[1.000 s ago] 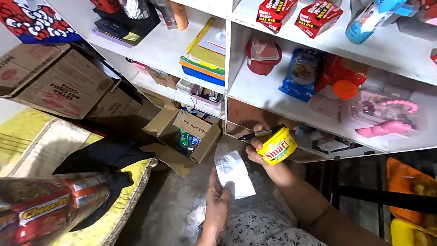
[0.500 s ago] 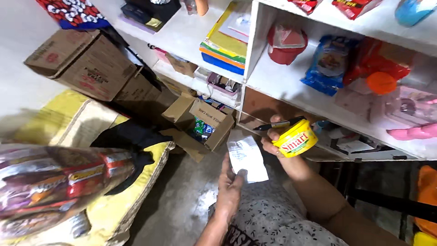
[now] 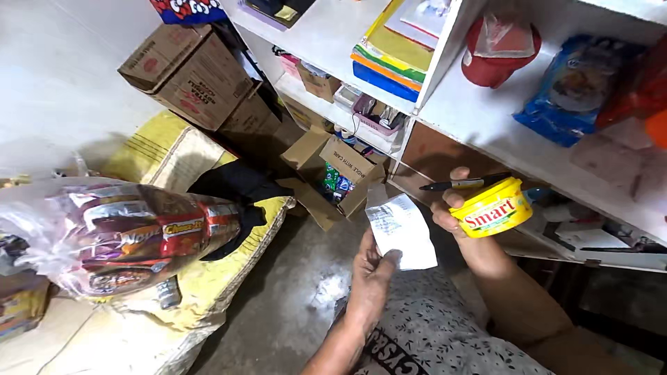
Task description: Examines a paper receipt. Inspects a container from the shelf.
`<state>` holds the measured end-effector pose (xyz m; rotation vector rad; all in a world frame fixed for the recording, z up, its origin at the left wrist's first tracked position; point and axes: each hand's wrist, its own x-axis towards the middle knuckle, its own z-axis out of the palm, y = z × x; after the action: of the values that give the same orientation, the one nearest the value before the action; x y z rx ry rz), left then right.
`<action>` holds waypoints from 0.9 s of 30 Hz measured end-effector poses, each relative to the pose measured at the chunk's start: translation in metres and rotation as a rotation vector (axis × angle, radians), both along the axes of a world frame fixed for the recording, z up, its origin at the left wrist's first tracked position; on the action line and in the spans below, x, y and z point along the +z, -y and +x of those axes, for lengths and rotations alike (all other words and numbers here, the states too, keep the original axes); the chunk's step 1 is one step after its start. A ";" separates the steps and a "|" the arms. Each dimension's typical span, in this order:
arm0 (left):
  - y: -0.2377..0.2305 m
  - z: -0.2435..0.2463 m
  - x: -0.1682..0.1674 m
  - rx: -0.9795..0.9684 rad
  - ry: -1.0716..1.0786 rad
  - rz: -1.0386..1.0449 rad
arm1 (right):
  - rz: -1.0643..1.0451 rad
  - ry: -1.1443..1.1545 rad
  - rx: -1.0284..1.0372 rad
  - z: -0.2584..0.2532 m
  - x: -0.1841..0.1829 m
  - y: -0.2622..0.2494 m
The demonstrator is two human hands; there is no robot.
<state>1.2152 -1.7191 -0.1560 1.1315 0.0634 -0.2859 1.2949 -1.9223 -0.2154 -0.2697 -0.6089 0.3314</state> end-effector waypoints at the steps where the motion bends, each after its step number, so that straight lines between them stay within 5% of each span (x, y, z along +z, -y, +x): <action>1: 0.000 0.000 0.000 0.000 -0.004 -0.004 | 0.011 -0.005 0.024 0.001 -0.004 0.003; 10: 0.000 0.002 0.003 0.001 -0.036 -0.032 | 0.031 0.034 0.055 0.006 -0.020 0.010; 17: -0.001 0.003 0.004 -0.025 -0.060 -0.041 | -0.022 0.018 -0.021 0.000 0.010 -0.007; 27: -0.003 0.001 0.004 -0.044 -0.075 -0.092 | -0.008 0.072 0.065 0.005 -0.041 0.017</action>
<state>1.2165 -1.7165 -0.1516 1.0318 0.0908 -0.3672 1.2998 -1.9393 -0.2563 -0.2707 -0.6880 0.3879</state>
